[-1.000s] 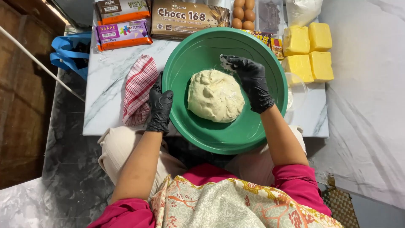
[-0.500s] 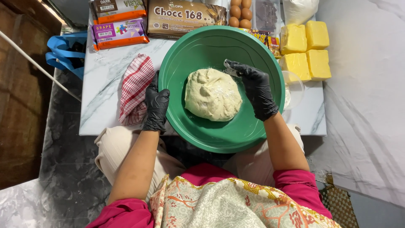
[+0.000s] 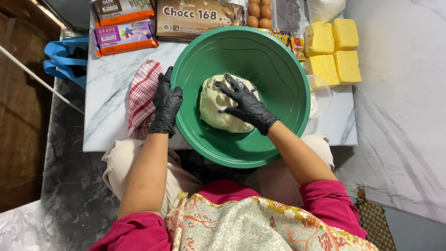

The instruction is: Kneading a ball of dough in a large green bowl on a table surrounded by ingredients.

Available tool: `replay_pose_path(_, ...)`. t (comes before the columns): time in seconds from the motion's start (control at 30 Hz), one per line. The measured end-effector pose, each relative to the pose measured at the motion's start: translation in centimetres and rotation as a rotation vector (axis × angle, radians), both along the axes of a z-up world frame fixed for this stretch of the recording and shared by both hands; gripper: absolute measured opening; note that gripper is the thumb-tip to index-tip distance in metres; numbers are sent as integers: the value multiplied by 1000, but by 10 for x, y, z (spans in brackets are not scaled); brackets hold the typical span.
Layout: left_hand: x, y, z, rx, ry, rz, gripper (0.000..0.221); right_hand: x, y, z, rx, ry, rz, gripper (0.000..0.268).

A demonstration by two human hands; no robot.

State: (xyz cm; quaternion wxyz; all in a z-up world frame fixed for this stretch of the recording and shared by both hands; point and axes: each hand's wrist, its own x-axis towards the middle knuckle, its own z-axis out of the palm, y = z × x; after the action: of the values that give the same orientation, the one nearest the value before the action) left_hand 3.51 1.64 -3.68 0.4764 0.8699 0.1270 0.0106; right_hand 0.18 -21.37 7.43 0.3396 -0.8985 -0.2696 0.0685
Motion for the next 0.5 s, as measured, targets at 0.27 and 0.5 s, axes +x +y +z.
replay_pose_path(0.27, 2, -3, -8, -60, -46, 12, 59, 3, 45, 22, -631, 306, -104, 102)
replay_pose_path(0.5, -3, -6, 11, -84, 51, 53, 54, 21, 22, -54, -550, -70, -77, 68)
